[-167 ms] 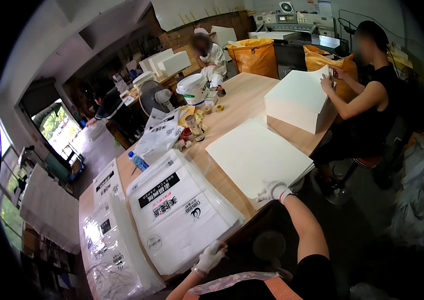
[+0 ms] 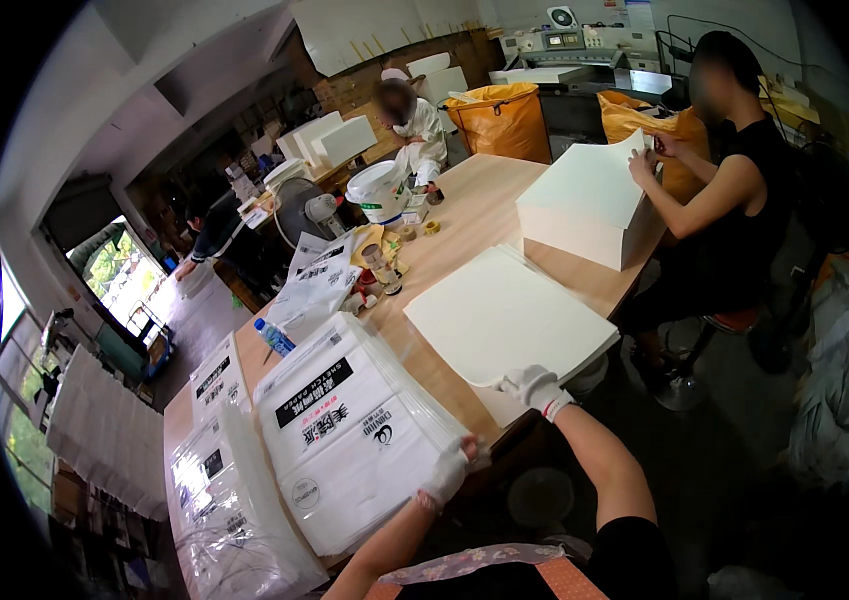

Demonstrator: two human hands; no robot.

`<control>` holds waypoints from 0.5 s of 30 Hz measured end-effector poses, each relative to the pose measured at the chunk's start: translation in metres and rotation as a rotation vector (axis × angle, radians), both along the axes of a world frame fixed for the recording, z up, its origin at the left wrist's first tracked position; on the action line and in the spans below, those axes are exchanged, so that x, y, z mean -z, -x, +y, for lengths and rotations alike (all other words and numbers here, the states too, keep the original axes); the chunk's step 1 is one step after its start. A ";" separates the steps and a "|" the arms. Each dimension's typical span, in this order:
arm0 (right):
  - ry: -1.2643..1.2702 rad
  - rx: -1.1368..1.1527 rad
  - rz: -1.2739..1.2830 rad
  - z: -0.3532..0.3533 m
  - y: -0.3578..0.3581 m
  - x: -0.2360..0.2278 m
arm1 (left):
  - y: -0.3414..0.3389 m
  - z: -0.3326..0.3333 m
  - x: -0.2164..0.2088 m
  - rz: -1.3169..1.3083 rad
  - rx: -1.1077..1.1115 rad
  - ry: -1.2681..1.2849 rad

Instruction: The person repeatedly picks up white paper sheets from a table, places them into clear plastic packaging, and seals the packages. The process is performed one at a time with gloved hands, and finished packages are stacked on the table.

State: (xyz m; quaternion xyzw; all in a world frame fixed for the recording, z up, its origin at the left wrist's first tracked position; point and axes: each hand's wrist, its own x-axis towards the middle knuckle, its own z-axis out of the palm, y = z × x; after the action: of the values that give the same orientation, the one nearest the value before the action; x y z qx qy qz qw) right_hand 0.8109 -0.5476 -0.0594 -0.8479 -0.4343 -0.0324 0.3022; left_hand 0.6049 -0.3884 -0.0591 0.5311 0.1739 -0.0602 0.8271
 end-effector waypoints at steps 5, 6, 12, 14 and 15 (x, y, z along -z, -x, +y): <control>0.283 -0.048 -1.516 -0.031 0.073 -0.080 | -0.043 0.030 -0.025 0.017 0.032 0.235; 0.490 0.068 -2.080 -0.053 0.069 -0.062 | -0.037 0.037 -0.026 0.059 0.055 0.219; 2.044 -0.403 -3.657 -0.132 0.059 0.080 | 0.005 0.024 -0.109 0.155 0.355 -0.477; 2.154 -0.433 -4.019 -0.103 0.071 0.046 | 0.016 0.005 -0.066 -0.035 0.393 -0.932; 2.091 -0.258 -3.986 -0.090 0.095 0.014 | 0.018 -0.022 -0.041 -0.077 0.460 -1.369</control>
State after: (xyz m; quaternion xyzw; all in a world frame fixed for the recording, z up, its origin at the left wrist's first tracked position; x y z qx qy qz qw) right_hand 0.7160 -0.6373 -0.0733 -0.4682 -0.0178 0.3912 0.7921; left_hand 0.5872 -0.4103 -0.0185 0.9550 0.0273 -0.0916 0.2809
